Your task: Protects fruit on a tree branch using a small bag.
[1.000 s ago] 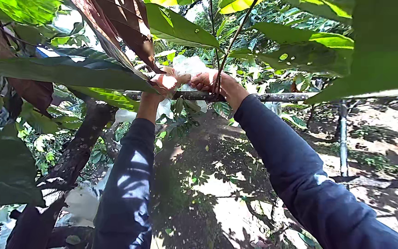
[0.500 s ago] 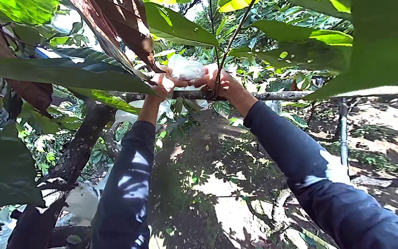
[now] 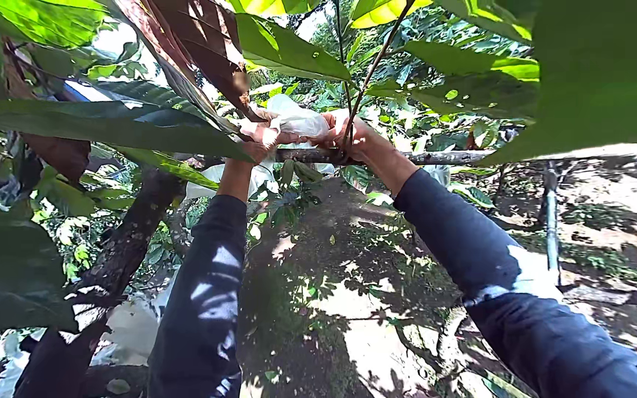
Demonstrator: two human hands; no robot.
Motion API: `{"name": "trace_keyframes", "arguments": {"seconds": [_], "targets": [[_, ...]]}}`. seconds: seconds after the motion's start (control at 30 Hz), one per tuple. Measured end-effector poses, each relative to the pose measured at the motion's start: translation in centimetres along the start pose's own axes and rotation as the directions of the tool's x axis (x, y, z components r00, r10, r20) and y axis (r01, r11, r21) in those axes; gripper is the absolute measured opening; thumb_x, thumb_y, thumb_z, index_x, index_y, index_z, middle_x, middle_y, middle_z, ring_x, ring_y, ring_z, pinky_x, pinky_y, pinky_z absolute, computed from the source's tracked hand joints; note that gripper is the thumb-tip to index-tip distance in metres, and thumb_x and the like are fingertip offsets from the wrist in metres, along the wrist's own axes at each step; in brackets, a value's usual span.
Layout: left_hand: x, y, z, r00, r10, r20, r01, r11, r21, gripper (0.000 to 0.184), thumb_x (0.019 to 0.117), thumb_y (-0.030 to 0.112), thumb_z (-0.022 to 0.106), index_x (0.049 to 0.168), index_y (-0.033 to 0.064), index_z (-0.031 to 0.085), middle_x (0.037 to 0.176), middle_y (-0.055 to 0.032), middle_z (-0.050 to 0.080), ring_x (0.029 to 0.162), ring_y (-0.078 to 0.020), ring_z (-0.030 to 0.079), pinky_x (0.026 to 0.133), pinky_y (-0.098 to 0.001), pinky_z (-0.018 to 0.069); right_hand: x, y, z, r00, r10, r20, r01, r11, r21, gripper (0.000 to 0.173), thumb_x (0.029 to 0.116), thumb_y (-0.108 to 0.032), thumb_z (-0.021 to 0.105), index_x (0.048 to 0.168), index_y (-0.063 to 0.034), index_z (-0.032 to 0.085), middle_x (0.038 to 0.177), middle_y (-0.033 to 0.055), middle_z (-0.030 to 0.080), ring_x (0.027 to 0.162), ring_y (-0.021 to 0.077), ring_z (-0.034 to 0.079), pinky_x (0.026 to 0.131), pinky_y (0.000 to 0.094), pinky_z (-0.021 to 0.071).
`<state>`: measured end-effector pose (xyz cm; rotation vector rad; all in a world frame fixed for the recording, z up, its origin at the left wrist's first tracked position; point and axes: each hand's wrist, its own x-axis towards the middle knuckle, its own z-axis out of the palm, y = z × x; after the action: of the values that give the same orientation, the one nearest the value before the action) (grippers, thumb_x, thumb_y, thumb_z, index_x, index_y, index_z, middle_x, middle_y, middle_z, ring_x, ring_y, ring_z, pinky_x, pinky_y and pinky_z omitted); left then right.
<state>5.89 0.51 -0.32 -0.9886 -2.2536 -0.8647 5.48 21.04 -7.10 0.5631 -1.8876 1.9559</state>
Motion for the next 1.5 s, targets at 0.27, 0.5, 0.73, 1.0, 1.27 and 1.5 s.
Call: {"name": "trace_keyframes", "arguments": {"seconds": [0.27, 0.5, 0.73, 1.0, 1.27, 1.5], "targets": [[-0.9, 2.6, -0.5, 0.988, -0.144, -0.056, 0.137, 0.984, -0.114, 0.035, 0.0771, -0.007, 0.078, 0.109, -0.0061, 0.062, 0.095, -0.0105, 0.063, 0.084, -0.0082, 0.058, 0.078, -0.0251, 0.0503, 0.6, -0.1, 0.8, 0.994, -0.109, 0.000, 0.109, 0.994, 0.027, 0.010, 0.0944, 0.006, 0.065, 0.104, 0.0023, 0.064, 0.083, 0.0030, 0.073, 0.069, 0.0085, 0.071, 0.068, 0.0251, 0.0614], [3.7, -3.9, 1.4, 0.993, -0.088, 0.075, 0.109, 0.930, -0.350, 0.039, 0.0704, -0.009, 0.084, 0.103, -0.0024, 0.064, 0.090, -0.0079, 0.065, 0.081, -0.0124, 0.063, 0.075, -0.0304, 0.0554, 0.3, -0.3, 1.3, 0.975, -0.214, -0.061, 0.208, 0.974, -0.088, 0.025, 0.0894, 0.005, 0.071, 0.113, 0.0018, 0.064, 0.090, 0.0042, 0.072, 0.073, 0.0083, 0.070, 0.072, 0.0260, 0.0613], [4.0, -3.3, 1.5, 0.995, -0.050, 0.085, 0.060, 0.991, -0.116, 0.039, 0.0714, -0.001, 0.086, 0.105, -0.0032, 0.066, 0.096, -0.0130, 0.066, 0.088, -0.0171, 0.063, 0.081, -0.0351, 0.0532, 0.2, -0.5, 1.4, 0.986, -0.146, -0.083, 0.138, 0.987, -0.085, 0.030, 0.0868, 0.007, 0.073, 0.115, -0.0012, 0.064, 0.090, 0.0041, 0.072, 0.073, 0.0105, 0.071, 0.072, 0.0282, 0.0627], [3.6, -3.5, 1.4, 0.995, -0.051, 0.082, 0.058, 0.994, -0.095, 0.032, 0.0793, 0.000, 0.081, 0.107, -0.0033, 0.066, 0.099, -0.0125, 0.066, 0.091, -0.0151, 0.062, 0.085, -0.0330, 0.0526, 0.0, -0.8, 1.1, 0.996, -0.085, -0.002, 0.085, 0.996, 0.026, 0.019, 0.0896, 0.010, 0.068, 0.105, 0.0009, 0.065, 0.086, 0.0033, 0.073, 0.074, 0.0100, 0.072, 0.075, 0.0276, 0.0626], [3.2, -3.8, 1.6, 0.998, 0.057, 0.008, -0.046, 0.861, -0.507, 0.035, 0.0640, -0.013, 0.081, 0.090, 0.0030, 0.062, 0.078, -0.0004, 0.065, 0.074, -0.0051, 0.063, 0.070, -0.0239, 0.0548, 0.2, -0.7, 0.4, 0.995, 0.032, 0.096, -0.030, 0.999, -0.026, 0.014, 0.0961, -0.002, 0.068, 0.110, -0.0003, 0.063, 0.089, 0.0021, 0.073, 0.075, 0.0064, 0.069, 0.071, 0.0228, 0.0587], [3.6, -3.5, 1.8, 0.997, -0.039, 0.060, 0.066, 0.811, -0.582, 0.049, 0.0606, -0.016, 0.085, 0.102, -0.0006, 0.063, 0.089, -0.0061, 0.068, 0.081, -0.0115, 0.066, 0.075, -0.0303, 0.0580, 0.1, -0.9, 0.4, 0.990, 0.034, 0.137, -0.039, 0.999, 0.035, 0.011, 0.0940, 0.002, 0.068, 0.103, -0.0038, 0.064, 0.082, -0.0015, 0.070, 0.070, 0.0043, 0.067, 0.066, 0.0202, 0.0571]]}}
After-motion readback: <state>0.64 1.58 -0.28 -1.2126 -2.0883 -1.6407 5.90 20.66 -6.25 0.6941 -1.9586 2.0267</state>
